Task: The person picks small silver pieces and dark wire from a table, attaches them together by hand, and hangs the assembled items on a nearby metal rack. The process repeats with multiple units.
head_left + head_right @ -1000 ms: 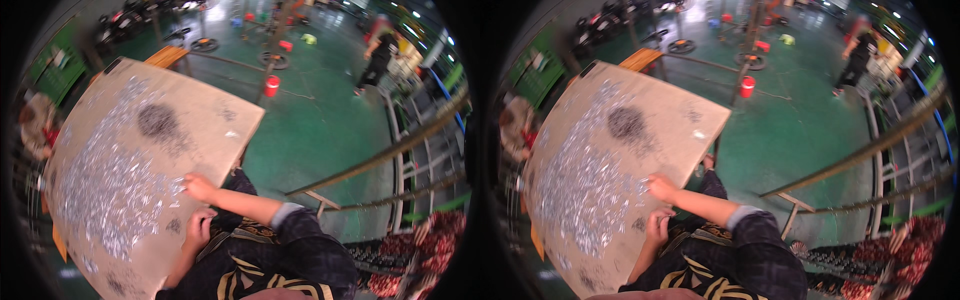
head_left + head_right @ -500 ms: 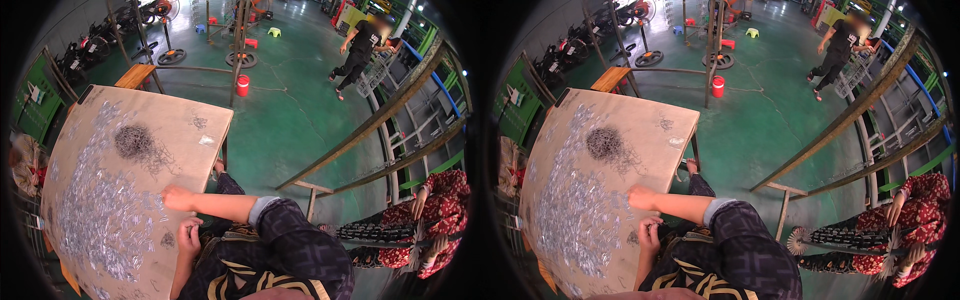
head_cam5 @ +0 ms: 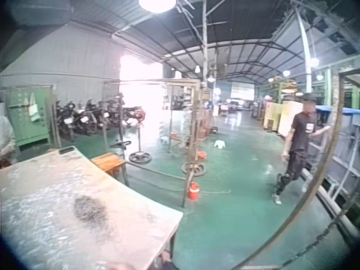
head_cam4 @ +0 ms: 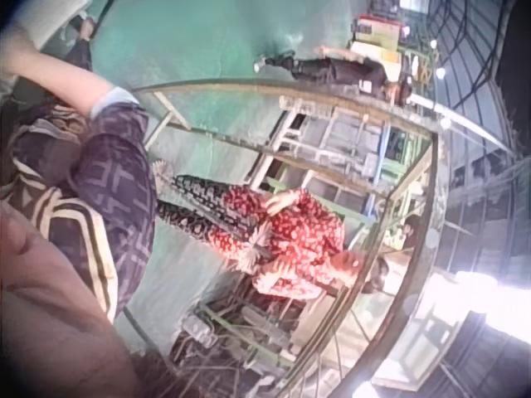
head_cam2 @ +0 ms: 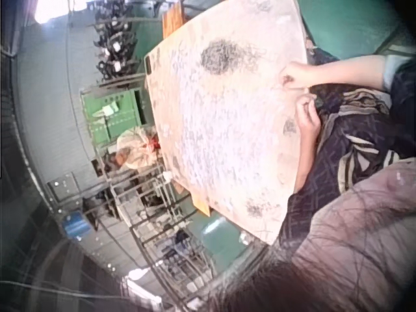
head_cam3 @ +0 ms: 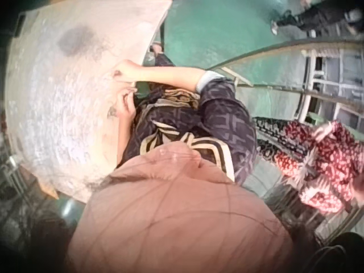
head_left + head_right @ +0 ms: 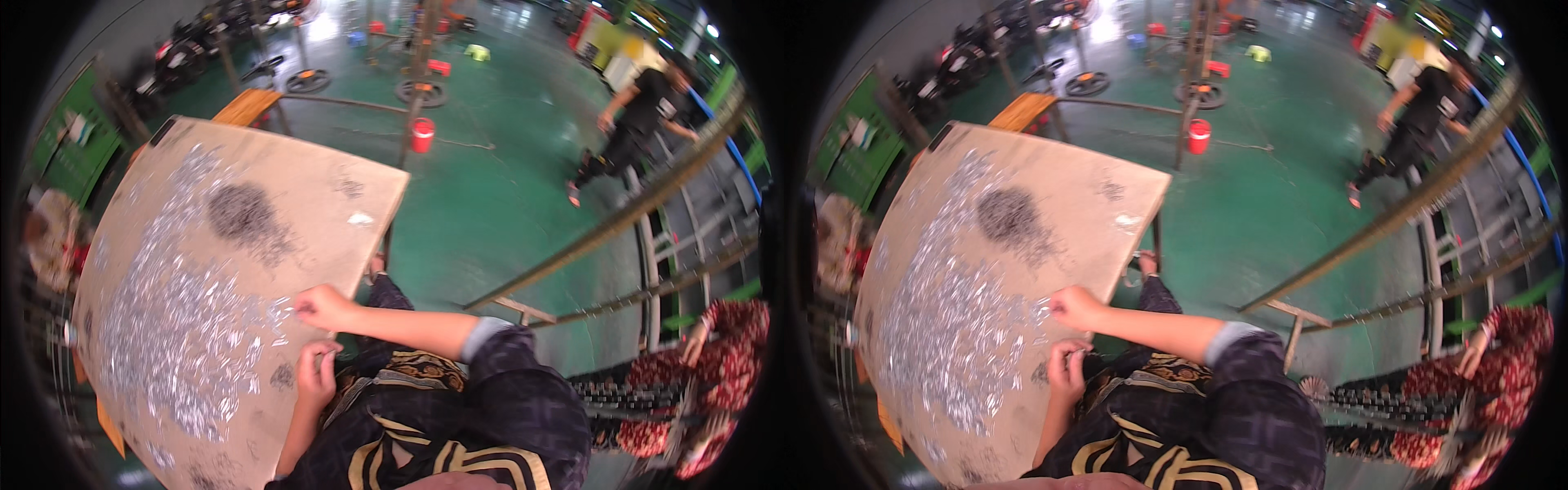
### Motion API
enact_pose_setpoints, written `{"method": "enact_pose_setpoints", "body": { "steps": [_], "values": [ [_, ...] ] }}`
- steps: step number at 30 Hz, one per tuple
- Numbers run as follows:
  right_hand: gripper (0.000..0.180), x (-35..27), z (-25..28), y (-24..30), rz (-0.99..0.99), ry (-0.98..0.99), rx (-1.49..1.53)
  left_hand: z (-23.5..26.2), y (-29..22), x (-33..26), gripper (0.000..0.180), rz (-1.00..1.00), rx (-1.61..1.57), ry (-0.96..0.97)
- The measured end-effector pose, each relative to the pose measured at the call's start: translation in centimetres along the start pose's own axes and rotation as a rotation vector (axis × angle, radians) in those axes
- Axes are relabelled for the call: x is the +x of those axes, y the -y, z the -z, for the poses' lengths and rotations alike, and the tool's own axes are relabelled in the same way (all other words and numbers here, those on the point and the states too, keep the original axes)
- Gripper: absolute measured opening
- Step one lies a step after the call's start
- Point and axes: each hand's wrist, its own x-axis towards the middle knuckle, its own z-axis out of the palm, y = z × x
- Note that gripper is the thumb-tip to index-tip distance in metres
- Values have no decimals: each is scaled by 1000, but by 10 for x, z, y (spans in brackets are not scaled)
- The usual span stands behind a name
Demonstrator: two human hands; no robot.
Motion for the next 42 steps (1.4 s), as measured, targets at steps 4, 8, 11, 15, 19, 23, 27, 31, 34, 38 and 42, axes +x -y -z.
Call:
{"method": "enact_pose_setpoints", "body": {
  "steps": [4, 8, 11, 15, 19, 23, 27, 31, 34, 38, 42],
  "values": [
    [15, -40, 42, 39, -169, 28, 278, -1, -8, 5, 8, 39, 49, -31],
    [14, -67, 58, 55, -236, 2, 205, -3, -13, 10, 8, 133, 34, -28],
    [13, -71, 53, 58, -141, -54, 214, -1, -10, 8, 9, 122, 73, -40],
    [12, -71, 51, 63, -75, -58, 135, -1, -11, 6, 13, 138, 97, -84],
    [12, -73, 51, 66, -37, -38, 56, -4, -5, 1, 12, 205, 81, -95],
    [12, -77, 48, 64, -27, -59, 55, 3, -5, 1, 14, 240, 79, 25],
    [11, -78, 51, 63, -5, -26, 9, 32, 1, 14, 26, 379, 93, 196],
    [11, -80, 50, 62, 59, -33, 18, 46, 54, 35, 46, 190, 733, -32],
    [10, -80, 48, 62, 80, -56, 17, 43, 77, 41, 58, 254, 874, 87],
    [11, -80, 47, 59, 101, -63, 7, 31, 67, 35, 51, 219, 899, 236],
    [11, -82, 47, 56, 133, -49, -5, 48, 35, 78, 26, 333, 861, 411]
  ]
}}
